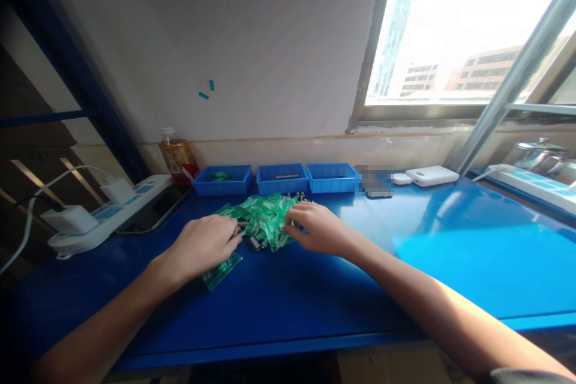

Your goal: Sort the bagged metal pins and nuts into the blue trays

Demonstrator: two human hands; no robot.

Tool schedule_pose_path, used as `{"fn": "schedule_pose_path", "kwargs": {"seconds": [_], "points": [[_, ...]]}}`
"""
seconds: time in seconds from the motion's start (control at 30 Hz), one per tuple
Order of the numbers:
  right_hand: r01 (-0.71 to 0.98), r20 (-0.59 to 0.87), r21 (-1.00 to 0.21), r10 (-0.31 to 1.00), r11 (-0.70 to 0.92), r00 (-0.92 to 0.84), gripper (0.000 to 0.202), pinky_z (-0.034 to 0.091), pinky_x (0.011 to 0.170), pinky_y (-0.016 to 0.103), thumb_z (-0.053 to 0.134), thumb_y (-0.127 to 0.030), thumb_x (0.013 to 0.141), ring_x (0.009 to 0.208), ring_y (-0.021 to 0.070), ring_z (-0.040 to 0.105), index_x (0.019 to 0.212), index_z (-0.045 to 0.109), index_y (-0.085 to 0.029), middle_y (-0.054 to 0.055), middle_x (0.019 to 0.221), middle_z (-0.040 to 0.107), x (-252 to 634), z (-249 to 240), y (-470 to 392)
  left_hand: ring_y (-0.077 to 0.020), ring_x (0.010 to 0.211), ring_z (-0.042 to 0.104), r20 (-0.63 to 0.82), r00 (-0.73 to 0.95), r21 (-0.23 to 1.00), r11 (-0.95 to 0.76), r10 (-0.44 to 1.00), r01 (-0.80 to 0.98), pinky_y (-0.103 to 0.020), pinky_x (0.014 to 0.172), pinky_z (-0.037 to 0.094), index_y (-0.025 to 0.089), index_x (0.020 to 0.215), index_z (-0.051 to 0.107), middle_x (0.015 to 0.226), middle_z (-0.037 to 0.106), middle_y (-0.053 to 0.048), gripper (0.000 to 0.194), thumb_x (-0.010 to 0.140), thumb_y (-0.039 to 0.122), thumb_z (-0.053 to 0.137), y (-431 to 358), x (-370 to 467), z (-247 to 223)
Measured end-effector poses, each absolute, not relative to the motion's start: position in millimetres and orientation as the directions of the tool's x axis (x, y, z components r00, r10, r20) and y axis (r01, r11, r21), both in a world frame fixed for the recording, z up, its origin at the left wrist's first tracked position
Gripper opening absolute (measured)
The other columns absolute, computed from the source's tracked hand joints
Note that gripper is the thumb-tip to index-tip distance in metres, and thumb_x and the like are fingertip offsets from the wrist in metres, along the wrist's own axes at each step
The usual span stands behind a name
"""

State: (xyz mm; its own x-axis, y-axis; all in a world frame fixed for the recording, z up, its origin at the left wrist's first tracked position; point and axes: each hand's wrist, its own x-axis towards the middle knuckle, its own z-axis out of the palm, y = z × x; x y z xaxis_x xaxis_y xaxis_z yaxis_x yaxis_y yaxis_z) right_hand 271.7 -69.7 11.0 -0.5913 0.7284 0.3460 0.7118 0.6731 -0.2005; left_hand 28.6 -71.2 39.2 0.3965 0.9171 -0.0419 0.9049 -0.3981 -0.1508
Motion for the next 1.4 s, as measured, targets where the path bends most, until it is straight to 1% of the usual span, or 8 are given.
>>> {"fn": "schedule_pose_path", "kwargs": {"seconds": [0.27,0.4,0.57,0.73,0.83,1.13,1.23,1.4], "points": [[0.605,0.575,-0.134,0.559,0.785,-0.598,0.026,0.047,0.075,0.033,0.052,-0.030,0.092,0.087,0.0208,0.058,0.116,0.053,-0.018,0.010,0.096,0.063,244.4,-2.0,-83.9,-0.0194,0.076,0.063,0.085,0.587,0.276,-0.585,0.805,0.763,-0.027,0.064,0.042,0.021,0.081,0.065,0.082,0.068,-0.002,0.025,0.091,0.036,0.046,-65.2,25.1,46.6],[0.541,0.585,-0.092,0.485,0.836,-0.650,0.016,0.048,0.071,0.032,0.047,-0.024,0.095,0.079,0.0192,0.056,0.107,0.054,-0.017,0.008,0.087,0.061,234.3,-2.4,-90.5,-0.0163,0.077,0.059,0.096,0.747,0.425,-0.705,0.658,0.567,-0.025,0.070,0.042,0.018,0.080,0.059,0.081,0.064,-0.002,0.029,0.097,0.032,0.039,-67.4,34.1,34.7],[0.565,0.626,-0.221,0.560,0.795,-0.543,0.012,0.047,0.064,0.028,0.046,-0.026,0.096,0.072,0.0167,0.054,0.095,0.055,-0.017,0.007,0.082,0.059,235.2,-6.8,-85.1,-0.0143,0.071,0.055,0.095,0.746,0.559,-0.655,0.660,0.508,-0.026,0.069,0.043,0.018,0.074,0.054,0.074,0.059,0.000,0.038,0.101,0.028,0.029,-64.8,35.4,28.9],[0.568,0.644,-0.366,0.641,0.737,-0.417,0.017,0.042,0.058,0.025,0.042,-0.024,0.097,0.063,0.0135,0.050,0.085,0.054,-0.017,0.003,0.073,0.056,237.3,-10.6,-76.2,-0.0208,0.085,0.057,0.291,0.707,0.359,-0.758,0.645,0.544,-0.032,0.076,0.044,0.018,0.101,0.059,0.091,0.064,-0.005,0.018,0.096,0.029,0.046,-63.6,36.0,23.4],[0.540,0.610,-0.462,0.694,0.703,-0.381,0.023,0.039,0.056,0.024,0.040,-0.024,0.097,0.060,0.0120,0.048,0.077,0.050,-0.018,0.001,0.068,0.052,236.2,-10.4,-77.0,-0.0221,0.091,0.058,0.418,0.707,0.267,-0.821,0.570,0.505,-0.034,0.080,0.044,0.020,0.118,0.052,0.101,0.065,-0.005,0.027,0.091,0.023,0.054,-63.0,39.0,17.0],[0.467,0.460,-0.645,0.795,0.606,-0.396,0.021,0.042,0.061,0.025,0.038,-0.023,0.097,0.065,0.0123,0.051,0.082,0.053,-0.018,0.002,0.072,0.054,240.8,-4.1,-80.2,-0.0203,0.069,0.060,0.492,0.643,0.258,-0.804,0.587,0.536,-0.033,0.064,0.045,0.020,0.095,0.056,0.077,0.065,-0.003,0.009,0.093,0.023,0.047,-63.9,45.9,13.2],[0.479,0.478,-0.617,0.781,0.625,-0.402,0.019,0.047,0.067,0.028,0.052,-0.023,0.089,0.075,0.0155,0.055,0.107,0.050,-0.019,0.005,0.086,0.058,244.0,0.7,-80.6,-0.0191,0.065,0.059,0.494,0.602,0.320,-0.774,0.628,0.546,-0.031,0.059,0.044,0.021,0.084,0.055,0.071,0.063,-0.002,0.016,0.094,0.022,0.044,-62.3,45.5,10.3],[0.505,0.550,-0.478,0.693,0.719,-0.466,0.012,0.047,0.064,0.028,0.053,-0.019,0.088,0.072,0.0164,0.053,0.099,0.051,-0.020,0.006,0.083,0.059,241.4,-0.2,-78.6,-0.0181,0.056,0.056,0.471,0.614,0.347,-0.772,0.634,0.532,-0.029,0.049,0.041,0.022,0.069,0.050,0.061,0.057,-0.002,0.027,0.094,0.022,0.040,-56.8,44.1,-1.7]]}}
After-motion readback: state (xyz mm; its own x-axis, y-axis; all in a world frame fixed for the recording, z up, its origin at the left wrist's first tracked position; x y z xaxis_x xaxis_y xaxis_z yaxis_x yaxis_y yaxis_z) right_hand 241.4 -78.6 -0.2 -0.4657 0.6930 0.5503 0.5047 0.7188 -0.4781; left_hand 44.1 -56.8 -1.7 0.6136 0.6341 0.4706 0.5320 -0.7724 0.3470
